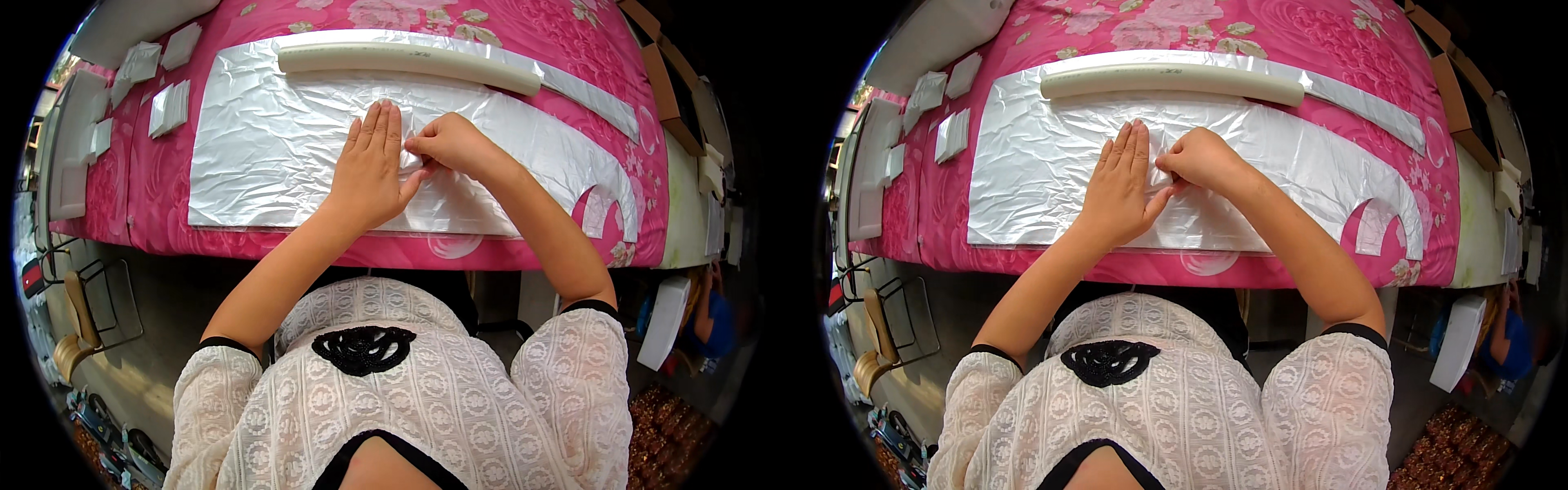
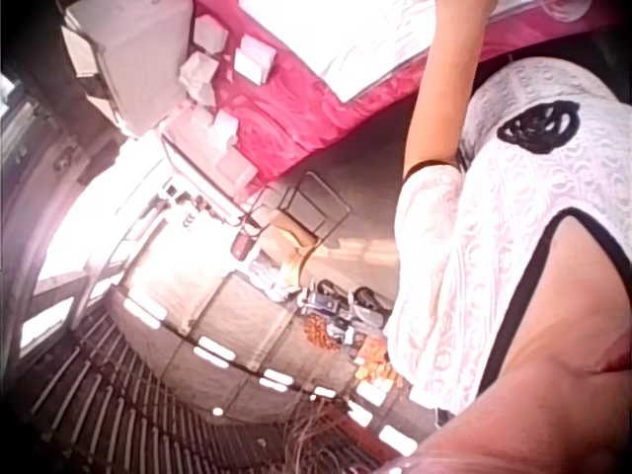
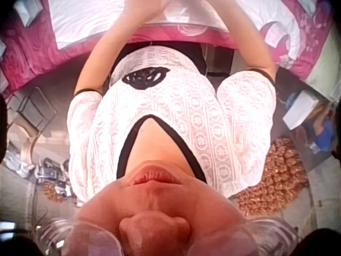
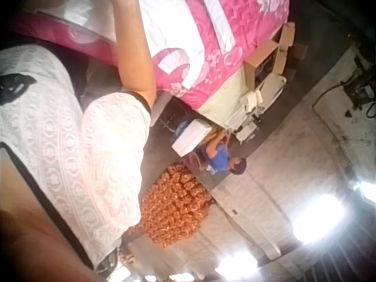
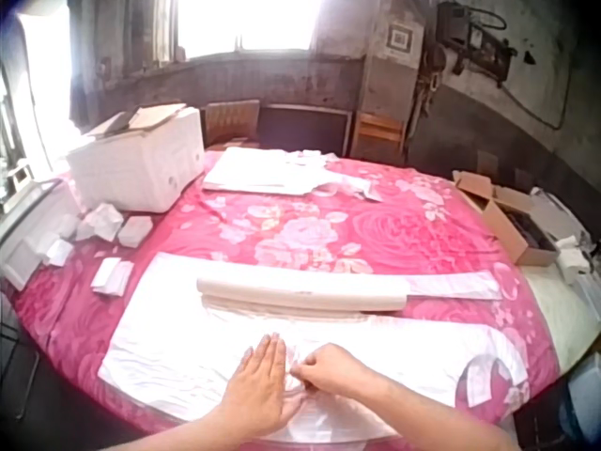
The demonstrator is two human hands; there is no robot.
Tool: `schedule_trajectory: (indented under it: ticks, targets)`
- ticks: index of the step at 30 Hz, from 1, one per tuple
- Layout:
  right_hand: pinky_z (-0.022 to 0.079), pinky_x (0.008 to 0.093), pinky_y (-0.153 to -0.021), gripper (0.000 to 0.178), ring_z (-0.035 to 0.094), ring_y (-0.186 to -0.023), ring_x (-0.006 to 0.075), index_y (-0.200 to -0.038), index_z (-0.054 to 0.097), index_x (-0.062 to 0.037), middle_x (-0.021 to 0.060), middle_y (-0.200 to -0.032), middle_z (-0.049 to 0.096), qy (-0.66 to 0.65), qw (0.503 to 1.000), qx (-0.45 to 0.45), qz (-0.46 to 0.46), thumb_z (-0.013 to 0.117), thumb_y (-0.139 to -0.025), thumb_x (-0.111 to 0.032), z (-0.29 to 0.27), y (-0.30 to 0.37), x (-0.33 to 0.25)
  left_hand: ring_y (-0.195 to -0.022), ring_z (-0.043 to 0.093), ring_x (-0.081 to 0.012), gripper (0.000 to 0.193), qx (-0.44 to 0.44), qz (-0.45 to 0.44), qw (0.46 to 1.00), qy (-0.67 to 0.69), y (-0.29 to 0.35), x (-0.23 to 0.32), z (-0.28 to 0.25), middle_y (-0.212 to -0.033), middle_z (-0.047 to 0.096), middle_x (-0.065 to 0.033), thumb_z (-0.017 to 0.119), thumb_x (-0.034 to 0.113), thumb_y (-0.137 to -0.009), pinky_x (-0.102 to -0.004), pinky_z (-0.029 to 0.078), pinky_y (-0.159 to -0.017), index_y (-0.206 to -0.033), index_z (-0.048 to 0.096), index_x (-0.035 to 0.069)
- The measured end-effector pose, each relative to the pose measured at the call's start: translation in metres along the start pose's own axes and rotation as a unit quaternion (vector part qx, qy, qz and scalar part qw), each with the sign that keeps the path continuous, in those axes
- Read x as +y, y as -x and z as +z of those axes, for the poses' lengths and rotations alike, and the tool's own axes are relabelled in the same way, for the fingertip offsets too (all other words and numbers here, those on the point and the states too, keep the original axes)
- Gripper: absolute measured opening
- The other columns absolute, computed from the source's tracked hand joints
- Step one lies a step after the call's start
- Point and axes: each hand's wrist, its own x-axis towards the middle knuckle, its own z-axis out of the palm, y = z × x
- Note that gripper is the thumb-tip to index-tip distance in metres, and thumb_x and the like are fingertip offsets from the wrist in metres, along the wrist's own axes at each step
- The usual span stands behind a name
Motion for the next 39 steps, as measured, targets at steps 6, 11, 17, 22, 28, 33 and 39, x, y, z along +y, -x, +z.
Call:
schedule_trajectory:
  ticks: [6,11,17,22,28,33,39]
  targets:
    - [0.044,0.0306,-0.051,0.022,0.061,-0.055,0.0192,-0.068,0.063,-0.0018,0.0083,-0.061,0.062,0.164,0.979,0.085,-0.082,0.071,-0.071,-0.023,0.005,0.011,0.005,-0.139,0.011,-0.0360,0.097,-0.047,-0.019,0.999,0.015,0.001,-0.001,0.009,-0.147,0.013,-0.0261,0.051,0.056,-0.082,-0.0462,0.009,-0.112,-0.140,0.010,-0.010]
    - [0.048,0.0363,-0.067,0.027,0.060,-0.074,0.0253,-0.083,0.062,-0.0015,0.0108,-0.084,0.065,0.410,0.881,0.182,-0.148,0.073,-0.067,-0.020,0.000,0.028,-0.005,-0.139,0.005,-0.0382,0.097,-0.014,0.002,0.999,0.039,0.013,-0.007,0.001,-0.149,0.006,-0.0253,0.051,0.057,-0.082,-0.0468,0.007,-0.111,-0.141,0.009,-0.007]
    - [0.027,0.0443,-0.105,0.056,0.035,-0.126,0.0353,-0.127,0.047,-0.0018,0.0216,-0.133,0.041,0.365,0.819,0.180,-0.404,0.062,-0.081,-0.029,0.041,-0.012,-0.007,-0.098,0.060,-0.0159,0.025,-0.101,-0.237,0.723,0.641,0.088,-0.010,-0.042,-0.106,0.063,-0.0113,0.052,0.009,-0.091,-0.0269,0.047,-0.086,-0.113,0.056,-0.002]
    - [0.012,0.0485,-0.110,0.061,0.018,-0.136,0.0374,-0.135,0.038,-0.0015,0.0251,-0.144,0.023,0.314,0.869,0.135,-0.357,0.047,-0.089,-0.041,0.129,-0.006,-0.016,-0.095,0.063,-0.0200,0.039,-0.178,-0.501,0.531,0.660,0.160,-0.020,-0.064,-0.105,0.064,-0.0131,0.056,0.032,-0.091,-0.0300,0.050,-0.081,-0.112,0.058,-0.001]
    - [0.013,0.0506,-0.109,0.046,0.019,-0.135,0.0401,-0.120,0.052,-0.0035,0.0249,-0.142,0.028,0.206,0.889,0.017,-0.408,0.050,-0.088,-0.036,0.197,0.026,-0.042,-0.087,0.063,-0.0144,0.027,-0.075,-0.534,0.556,0.633,0.188,-0.041,-0.074,-0.094,0.066,-0.0086,0.060,0.025,-0.089,-0.0268,0.049,-0.073,-0.101,0.061,0.000]
    - [0.023,0.0491,-0.106,0.020,0.031,-0.127,0.0402,-0.091,0.061,-0.0045,0.0204,-0.127,0.047,0.179,0.875,0.030,-0.449,0.066,-0.077,-0.018,0.178,0.007,-0.051,-0.080,0.058,-0.0064,0.017,-0.054,-0.436,0.736,0.515,0.177,-0.111,-0.115,-0.084,0.064,-0.0050,0.064,0.007,-0.082,-0.0228,0.047,-0.069,-0.096,0.060,-0.001]
    - [0.033,0.0429,-0.100,0.025,0.043,-0.118,0.0371,-0.096,0.059,-0.0029,0.0190,-0.116,0.056,0.106,0.884,0.042,-0.453,0.066,-0.075,-0.014,0.177,-0.007,-0.066,-0.092,0.058,-0.0116,0.031,0.060,-0.335,0.896,0.287,0.090,-0.269,-0.179,-0.099,0.063,-0.0072,0.058,0.006,-0.086,-0.0256,0.047,-0.081,-0.115,0.053,-0.003]
